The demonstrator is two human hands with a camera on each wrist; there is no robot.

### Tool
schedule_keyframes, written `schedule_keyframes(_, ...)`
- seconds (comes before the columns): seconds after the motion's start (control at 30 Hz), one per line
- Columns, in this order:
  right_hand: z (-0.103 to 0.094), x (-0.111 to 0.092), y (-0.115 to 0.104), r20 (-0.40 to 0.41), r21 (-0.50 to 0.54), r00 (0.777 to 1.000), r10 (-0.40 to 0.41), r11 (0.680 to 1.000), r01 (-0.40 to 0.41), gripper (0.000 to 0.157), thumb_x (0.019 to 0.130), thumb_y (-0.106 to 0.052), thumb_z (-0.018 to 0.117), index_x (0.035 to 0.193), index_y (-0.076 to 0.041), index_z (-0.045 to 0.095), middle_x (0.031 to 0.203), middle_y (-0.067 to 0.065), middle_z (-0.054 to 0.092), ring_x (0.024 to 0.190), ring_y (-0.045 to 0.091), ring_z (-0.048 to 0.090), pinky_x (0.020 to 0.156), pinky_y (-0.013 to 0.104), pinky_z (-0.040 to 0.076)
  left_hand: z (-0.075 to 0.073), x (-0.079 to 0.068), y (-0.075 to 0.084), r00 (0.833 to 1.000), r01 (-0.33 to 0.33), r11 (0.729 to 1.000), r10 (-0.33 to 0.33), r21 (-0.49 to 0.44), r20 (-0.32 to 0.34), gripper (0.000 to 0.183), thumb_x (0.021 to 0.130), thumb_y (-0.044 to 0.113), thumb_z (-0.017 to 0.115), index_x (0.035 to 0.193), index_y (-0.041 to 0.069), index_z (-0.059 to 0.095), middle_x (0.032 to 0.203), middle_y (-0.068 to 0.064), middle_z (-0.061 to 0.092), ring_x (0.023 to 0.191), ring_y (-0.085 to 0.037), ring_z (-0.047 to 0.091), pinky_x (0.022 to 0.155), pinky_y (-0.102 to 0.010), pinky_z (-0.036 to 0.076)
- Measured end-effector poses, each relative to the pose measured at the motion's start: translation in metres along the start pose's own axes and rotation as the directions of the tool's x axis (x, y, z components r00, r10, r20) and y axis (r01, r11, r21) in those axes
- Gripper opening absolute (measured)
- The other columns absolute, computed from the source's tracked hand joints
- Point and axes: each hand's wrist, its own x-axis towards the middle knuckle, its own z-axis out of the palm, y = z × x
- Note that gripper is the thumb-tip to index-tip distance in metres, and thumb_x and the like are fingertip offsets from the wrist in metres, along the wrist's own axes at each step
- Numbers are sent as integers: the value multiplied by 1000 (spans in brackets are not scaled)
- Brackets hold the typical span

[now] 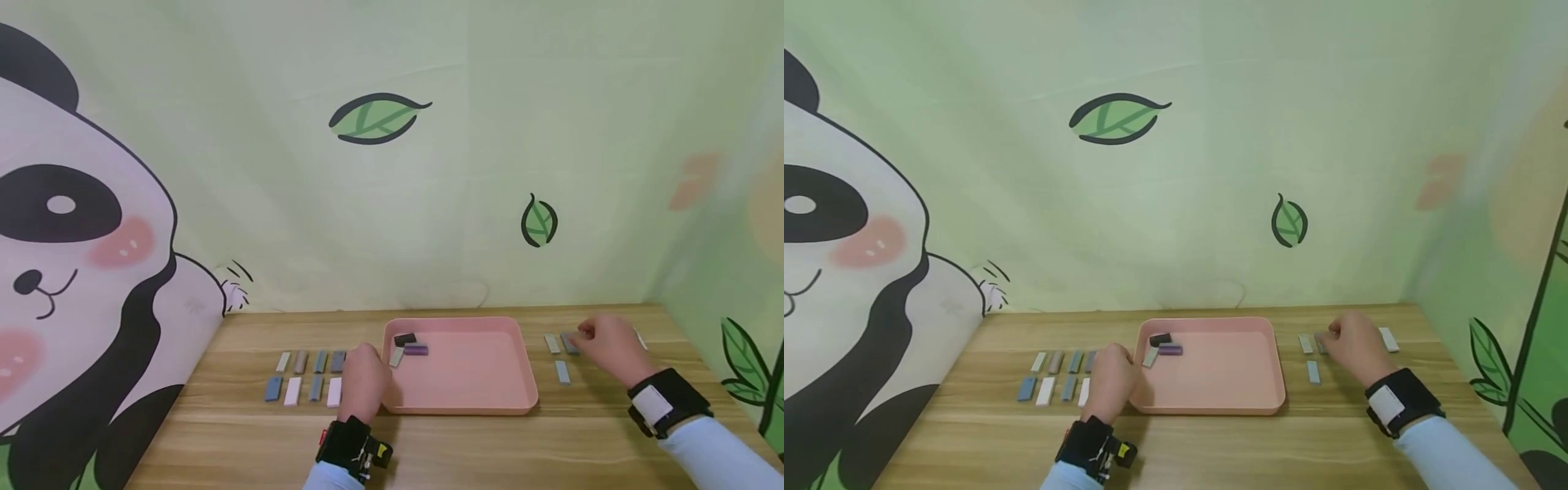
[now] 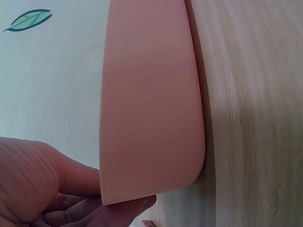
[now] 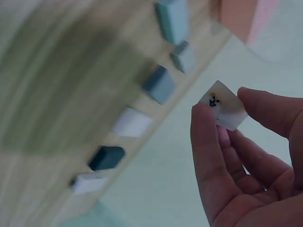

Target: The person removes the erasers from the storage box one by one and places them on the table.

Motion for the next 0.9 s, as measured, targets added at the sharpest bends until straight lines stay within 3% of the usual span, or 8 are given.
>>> schedule_keyframes(0.1, 6, -5, 7, -14, -4, 1000, 9, 1000, -9, 22, 80, -18, 65, 74, 3, 67, 66, 9, 61, 55, 14, 46, 50, 28, 36, 0, 0, -1, 1000, -6, 1000, 6, 5, -1, 15, 83, 4, 61, 68, 8, 65, 66, -7, 58, 58, -20, 52, 52, -29, 38)
schedule_keyframes(0.2, 12, -9, 11, -4, -9, 1000, 21, 1000, -21, 32, 81, -16, 63, 53, -6, 51, 51, 0, 43, 47, 11, 34, 45, 26, 28, 0, 0, -1, 1000, -8, 1000, 8, 14, -4, 16, 82, 4, 61, 68, 7, 65, 67, -7, 58, 58, -21, 52, 53, -29, 39)
schedule_keyframes(0.3, 18, -11, 15, 3, -25, 999, 33, 999, -33, 42, 80, -13, 60, 48, -16, 33, 49, -8, 22, 44, 9, 24, 43, 24, 21, 0, 0, 0, 1000, 1, 1000, -1, 14, -3, 14, 82, 4, 61, 69, 7, 65, 68, -8, 59, 60, -21, 53, 53, -30, 39)
schedule_keyframes(0.33, 20, -12, 16, -2, -28, 1000, 31, 999, -31, 43, 80, -13, 60, 47, -17, 32, 48, -9, 22, 43, 8, 24, 43, 24, 21, 0, 0, 0, 1000, 7, 1000, -7, 10, -1, 13, 83, 5, 61, 70, 7, 65, 68, -8, 59, 60, -21, 53, 54, -30, 40)
schedule_keyframes(0.67, 35, -12, 26, 2, -30, 995, 96, 995, -96, 35, 78, -20, 65, 48, -13, 48, 45, -8, 34, 43, 11, 36, 44, 26, 26, -1, -1, 2, 1000, 14, 1000, -14, 16, 0, 14, 83, 4, 61, 71, 7, 66, 68, -7, 60, 61, -21, 54, 56, -29, 41)
schedule_keyframes(0.8, 36, -12, 26, 19, -28, 990, 139, 990, -138, 24, 77, -23, 68, 63, -4, 63, 56, 0, 52, 51, 16, 46, 46, 27, 33, -1, -1, 3, 1000, 31, 999, -31, 9, 5, 12, 83, 5, 61, 73, 7, 67, 68, -8, 59, 61, -21, 54, 56, -30, 40)
schedule_keyframes(0.9, 36, -12, 27, 26, -26, 988, 155, 988, -154, 26, 76, -24, 69, 75, 2, 68, 67, 7, 60, 57, 18, 51, 48, 28, 36, -1, -1, 3, 999, 33, 999, -33, 11, 8, 10, 83, 6, 62, 75, 7, 67, 69, -8, 60, 62, -21, 54, 56, -30, 41)
